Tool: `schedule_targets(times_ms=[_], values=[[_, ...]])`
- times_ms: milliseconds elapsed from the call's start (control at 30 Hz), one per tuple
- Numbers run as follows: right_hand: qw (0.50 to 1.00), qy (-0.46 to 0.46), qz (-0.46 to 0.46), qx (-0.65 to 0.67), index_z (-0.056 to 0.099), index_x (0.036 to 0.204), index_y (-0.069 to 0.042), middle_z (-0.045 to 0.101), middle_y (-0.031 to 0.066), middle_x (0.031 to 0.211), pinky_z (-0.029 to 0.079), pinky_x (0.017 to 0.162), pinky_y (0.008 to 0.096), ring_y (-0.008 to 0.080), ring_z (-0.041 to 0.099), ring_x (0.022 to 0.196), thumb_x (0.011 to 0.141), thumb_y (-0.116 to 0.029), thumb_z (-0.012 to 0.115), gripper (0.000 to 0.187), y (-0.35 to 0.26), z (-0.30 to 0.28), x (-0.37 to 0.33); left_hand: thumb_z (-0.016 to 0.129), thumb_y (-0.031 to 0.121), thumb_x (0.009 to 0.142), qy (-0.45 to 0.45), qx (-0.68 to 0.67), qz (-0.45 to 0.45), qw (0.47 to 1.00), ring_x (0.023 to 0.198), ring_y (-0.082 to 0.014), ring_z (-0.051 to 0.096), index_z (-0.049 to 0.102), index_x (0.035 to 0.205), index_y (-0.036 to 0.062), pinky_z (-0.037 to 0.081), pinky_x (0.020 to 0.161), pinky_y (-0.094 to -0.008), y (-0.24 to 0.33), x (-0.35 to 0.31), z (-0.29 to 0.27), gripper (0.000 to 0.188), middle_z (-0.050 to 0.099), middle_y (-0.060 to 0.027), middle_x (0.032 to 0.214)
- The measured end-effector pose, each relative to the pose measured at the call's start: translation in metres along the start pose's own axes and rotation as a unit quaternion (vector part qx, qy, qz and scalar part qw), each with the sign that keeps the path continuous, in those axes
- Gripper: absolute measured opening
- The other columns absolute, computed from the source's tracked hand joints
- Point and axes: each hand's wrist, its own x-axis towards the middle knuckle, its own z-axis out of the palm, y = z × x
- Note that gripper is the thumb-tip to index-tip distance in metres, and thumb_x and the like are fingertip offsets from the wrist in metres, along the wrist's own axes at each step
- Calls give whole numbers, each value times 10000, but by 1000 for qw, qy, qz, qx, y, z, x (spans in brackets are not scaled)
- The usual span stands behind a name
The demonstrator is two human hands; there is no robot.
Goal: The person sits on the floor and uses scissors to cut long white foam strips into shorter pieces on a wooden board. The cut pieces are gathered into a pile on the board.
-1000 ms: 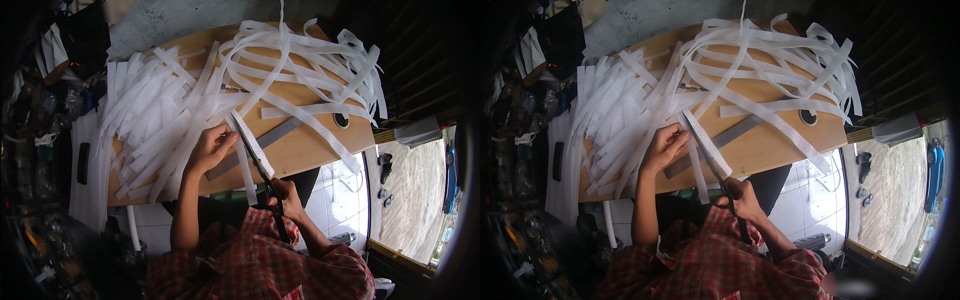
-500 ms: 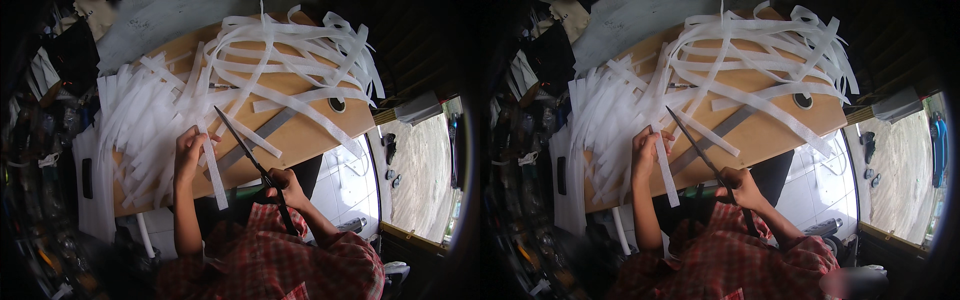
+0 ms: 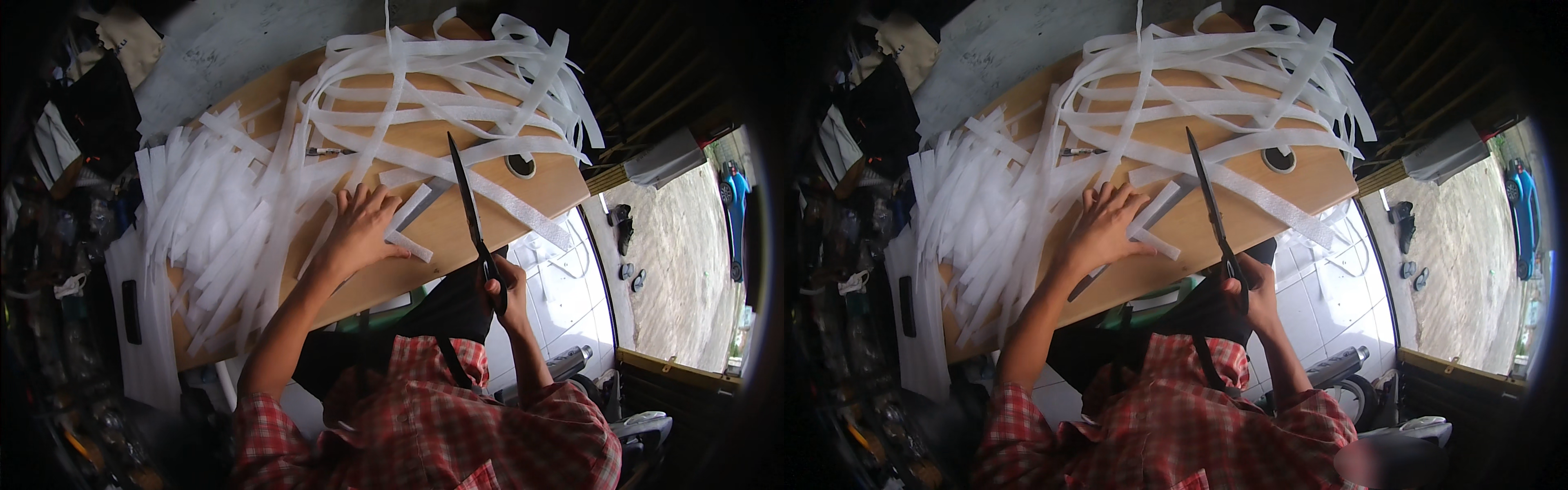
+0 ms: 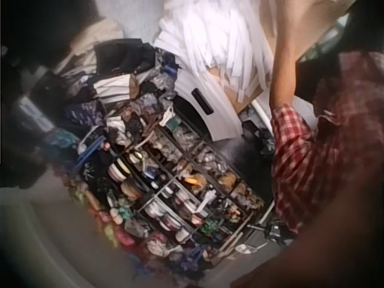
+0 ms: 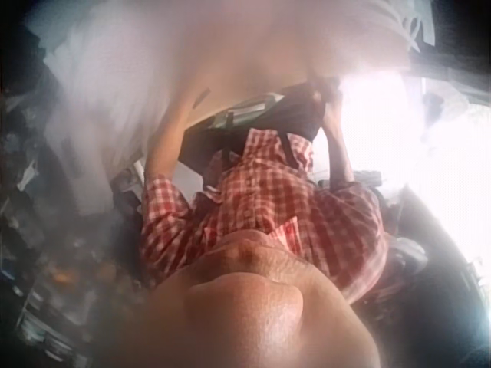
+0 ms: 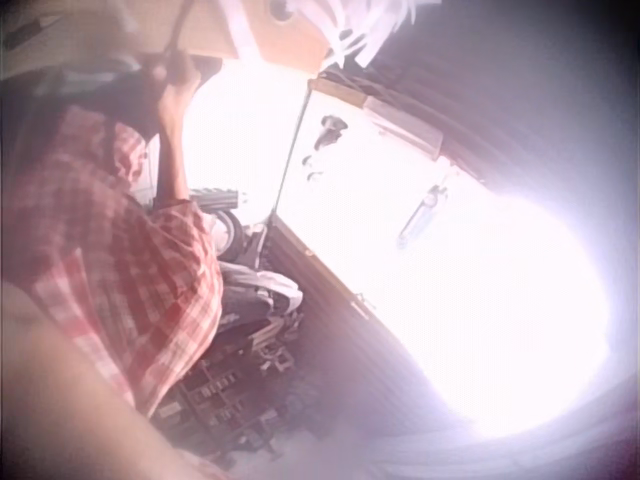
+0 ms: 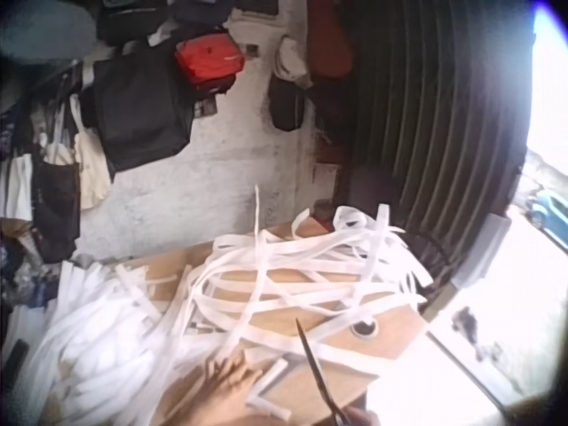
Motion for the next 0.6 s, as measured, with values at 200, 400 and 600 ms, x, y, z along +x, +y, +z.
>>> schedule_targets(times_ms=[200,400,600], values=[[1000,-8,12,8,563,753,-19,480,-41,544,324,429,228,55,474,467,686,-758,708,756,7,1,0,792,223,753,-41,-93,2,995,962,-294,589,617,1022,44,396,912,-408,-10,-3,-6,367,626,-95,970],[1000,0,-19,5,559,758,-18,479,-46,546,328,437,222,44,467,472,704,-740,709,740,16,0,5,725,120,834,18,-130,-58,990,868,-425,556,556,926,-64,464,756,-427,-14,-12,-70,266,568,-196,921],[998,-37,13,52,573,803,3,490,-37,543,333,405,222,49,474,430,702,-699,745,730,20,3,5,675,196,899,140,142,-231,952,962,-400,619,598,1089,-40,487,828,-435,-105,-52,-175,313,628,-181,1058]])
